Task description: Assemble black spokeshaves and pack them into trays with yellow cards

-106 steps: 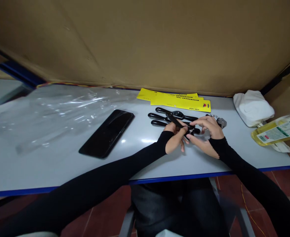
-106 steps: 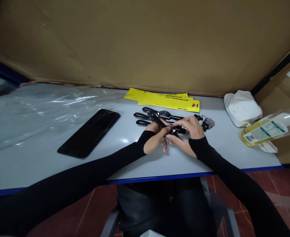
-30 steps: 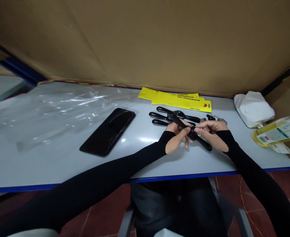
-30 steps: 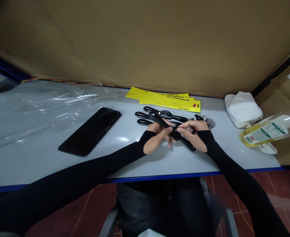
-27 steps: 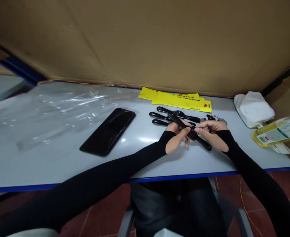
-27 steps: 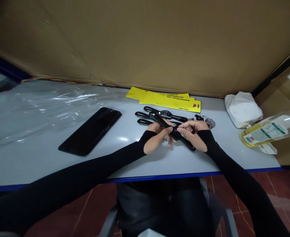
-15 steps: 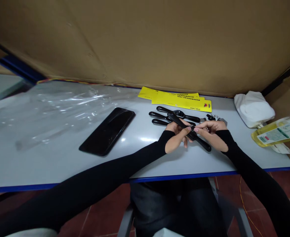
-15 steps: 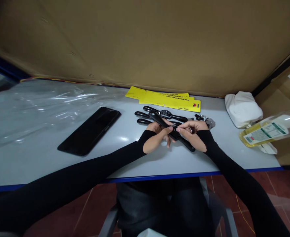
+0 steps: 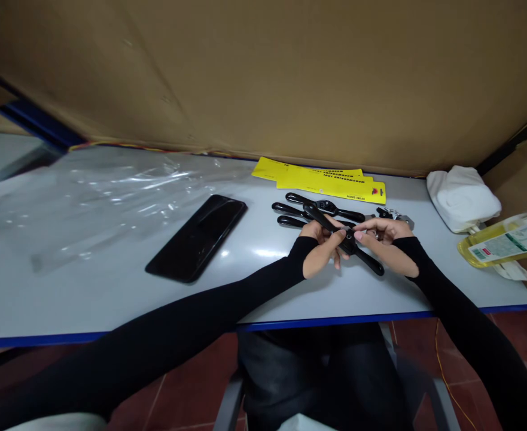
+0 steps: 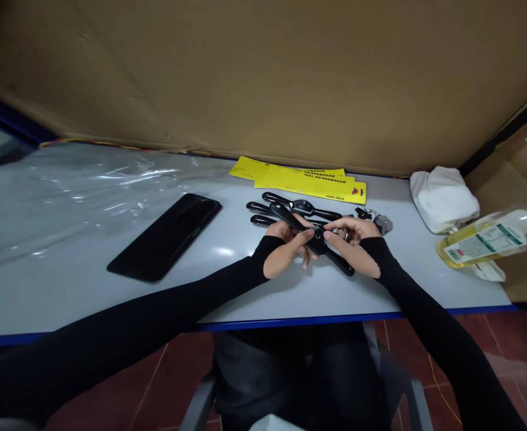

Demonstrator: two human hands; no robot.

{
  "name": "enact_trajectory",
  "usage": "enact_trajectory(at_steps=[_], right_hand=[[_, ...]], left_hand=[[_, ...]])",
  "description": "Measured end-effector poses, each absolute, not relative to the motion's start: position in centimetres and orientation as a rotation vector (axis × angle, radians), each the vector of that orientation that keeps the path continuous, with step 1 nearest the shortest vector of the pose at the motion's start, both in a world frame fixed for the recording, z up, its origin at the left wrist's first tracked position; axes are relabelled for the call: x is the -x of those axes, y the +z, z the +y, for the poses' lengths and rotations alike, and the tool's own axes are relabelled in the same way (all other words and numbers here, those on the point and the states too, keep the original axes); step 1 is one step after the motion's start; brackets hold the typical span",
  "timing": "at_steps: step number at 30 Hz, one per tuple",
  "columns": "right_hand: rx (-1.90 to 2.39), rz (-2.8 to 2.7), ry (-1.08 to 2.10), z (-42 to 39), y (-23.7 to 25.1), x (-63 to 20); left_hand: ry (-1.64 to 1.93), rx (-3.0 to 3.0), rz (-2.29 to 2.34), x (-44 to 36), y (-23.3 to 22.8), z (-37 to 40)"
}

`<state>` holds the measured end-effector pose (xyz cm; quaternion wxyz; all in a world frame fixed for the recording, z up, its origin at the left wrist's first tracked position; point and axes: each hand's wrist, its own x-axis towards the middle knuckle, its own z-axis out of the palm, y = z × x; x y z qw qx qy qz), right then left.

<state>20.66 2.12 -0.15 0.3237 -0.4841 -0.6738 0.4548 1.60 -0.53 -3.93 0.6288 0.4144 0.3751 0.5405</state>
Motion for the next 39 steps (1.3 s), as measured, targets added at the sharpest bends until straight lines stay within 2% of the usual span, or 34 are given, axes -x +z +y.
enact_trajectory(at_steps=[7,15,23,28,34,39], right_hand=[[1.104,-1.618,1.333,2.3,0.3,-21.4],[0.955,-1.580,0.976,0.9,1.4,-20.6],[0.900,-1.903,0.793,1.1,0.1,-20.3],[0.930,-1.838,0.897,1.9,-0.1,-20.8],[1.076,-1.671,1.162,1.8,0.8,-20.6],[1.186,-1.651,1.185,1.8,0.6,-20.4]], left_hand=[[1.258,-0.913,0.884,-1.6,-3.6,-0.6],[1.266,-0.895,0.891,-1.6,-3.4,-0.6],[1.248,-0.959,0.855,-1.4,-3.4,-0.8],[1.248,-0.967,0.842,-1.6,-3.5,-0.8],[1.256,-0.977,0.832,-1.6,-3.3,-0.9],[1.267,-0.980,0.834,-1.6,-3.4,-0.9]])
